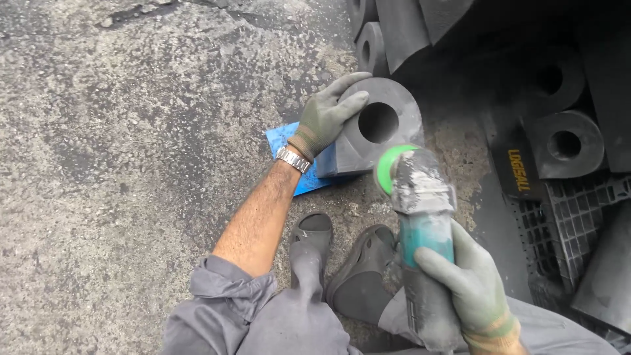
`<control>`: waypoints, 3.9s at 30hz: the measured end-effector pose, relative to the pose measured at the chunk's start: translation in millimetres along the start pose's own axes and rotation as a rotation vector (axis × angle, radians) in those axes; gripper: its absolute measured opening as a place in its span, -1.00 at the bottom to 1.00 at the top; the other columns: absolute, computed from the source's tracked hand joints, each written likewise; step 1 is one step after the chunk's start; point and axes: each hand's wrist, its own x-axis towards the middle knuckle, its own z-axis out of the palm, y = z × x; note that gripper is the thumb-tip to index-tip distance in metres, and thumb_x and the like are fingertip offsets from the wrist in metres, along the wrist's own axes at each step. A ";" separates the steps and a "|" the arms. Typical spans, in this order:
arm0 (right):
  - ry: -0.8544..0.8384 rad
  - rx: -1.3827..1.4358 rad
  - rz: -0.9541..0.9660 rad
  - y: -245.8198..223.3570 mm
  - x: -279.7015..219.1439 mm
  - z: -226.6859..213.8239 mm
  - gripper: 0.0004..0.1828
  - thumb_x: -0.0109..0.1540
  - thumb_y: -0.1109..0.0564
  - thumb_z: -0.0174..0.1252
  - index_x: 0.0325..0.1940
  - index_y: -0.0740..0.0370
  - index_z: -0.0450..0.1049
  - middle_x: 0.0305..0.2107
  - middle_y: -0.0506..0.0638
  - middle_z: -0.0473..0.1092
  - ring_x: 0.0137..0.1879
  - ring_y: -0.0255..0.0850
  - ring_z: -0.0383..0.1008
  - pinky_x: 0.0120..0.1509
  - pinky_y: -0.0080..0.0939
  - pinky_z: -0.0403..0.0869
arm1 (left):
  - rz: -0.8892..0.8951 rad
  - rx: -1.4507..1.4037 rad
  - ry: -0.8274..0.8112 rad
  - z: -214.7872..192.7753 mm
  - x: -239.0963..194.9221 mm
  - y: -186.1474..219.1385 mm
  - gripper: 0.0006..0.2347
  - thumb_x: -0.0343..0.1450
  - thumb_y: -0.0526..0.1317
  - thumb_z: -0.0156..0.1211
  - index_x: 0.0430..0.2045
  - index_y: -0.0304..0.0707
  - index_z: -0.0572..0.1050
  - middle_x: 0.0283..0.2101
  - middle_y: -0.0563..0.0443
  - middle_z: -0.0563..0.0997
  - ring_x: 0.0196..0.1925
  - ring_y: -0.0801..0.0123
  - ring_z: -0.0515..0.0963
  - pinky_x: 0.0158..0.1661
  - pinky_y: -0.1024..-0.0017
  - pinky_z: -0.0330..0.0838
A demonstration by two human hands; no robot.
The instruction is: Grinding the surfaces of large rubber industrial parts using a hand-held angle grinder.
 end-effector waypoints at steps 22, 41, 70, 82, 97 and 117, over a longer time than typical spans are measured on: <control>-0.108 -0.368 -0.067 -17.3 7.9 17.5 -0.40 0.03 0.06 0.29 0.15 0.31 0.51 -0.27 0.09 0.62 -0.20 -0.27 0.57 -0.07 -0.23 0.54 | -0.057 -0.024 -0.044 -12.5 4.0 6.9 -0.66 0.45 -0.10 0.11 0.13 0.01 0.55 0.03 -0.03 0.71 0.06 0.47 0.67 0.09 0.51 0.56; -0.123 -0.150 -0.059 -11.2 10.0 14.5 -0.32 0.04 0.04 0.27 0.22 0.35 0.46 -0.16 0.11 0.58 -0.10 -0.23 0.56 0.01 -0.22 0.51 | -0.027 -0.211 -0.025 -12.5 5.9 -8.8 -0.70 0.49 -0.16 0.13 0.11 -0.09 0.58 0.09 -0.02 0.68 0.10 0.49 0.63 0.14 0.52 0.52; -0.120 -0.261 -0.124 -34.7 22.5 41.0 -0.33 0.06 -0.01 0.26 0.21 0.34 0.49 -0.18 0.12 0.58 -0.11 -0.23 0.56 -0.01 -0.21 0.52 | -0.081 -0.208 -0.097 -20.7 20.1 -15.2 -0.66 0.35 -0.16 0.24 0.01 -0.16 0.64 0.01 -0.07 0.73 0.03 0.42 0.68 0.14 0.49 0.53; -0.147 -0.165 -0.110 -33.9 20.7 41.1 -0.35 0.02 0.00 0.27 0.17 0.31 0.48 -0.21 0.06 0.56 -0.15 -0.27 0.54 -0.05 -0.25 0.51 | -0.055 -0.238 -0.101 -19.7 20.3 -20.2 -0.67 0.37 -0.17 0.27 0.00 -0.23 0.65 0.08 -0.05 0.69 0.09 0.45 0.64 0.18 0.50 0.48; -0.095 -0.311 -0.136 -37.8 26.3 49.3 -0.40 0.07 0.00 0.26 0.14 0.36 0.51 -0.23 0.08 0.56 -0.17 -0.26 0.51 -0.07 -0.21 0.50 | -0.125 -0.283 -0.117 -26.2 18.3 -19.2 -0.66 0.38 -0.16 0.21 0.03 -0.17 0.62 -0.02 0.00 0.73 -0.01 0.48 0.70 0.09 0.53 0.57; -0.186 0.172 -0.189 75.0 3.7 -82.4 -0.32 0.17 0.11 0.20 0.34 0.49 0.32 -0.03 0.28 0.51 0.01 0.01 0.58 0.11 -0.03 0.52 | 0.295 0.467 0.139 -23.6 -5.2 17.9 -0.71 0.47 -0.06 0.14 -0.06 -0.17 0.67 -0.07 -0.05 0.72 -0.07 0.27 0.70 -0.06 0.38 0.55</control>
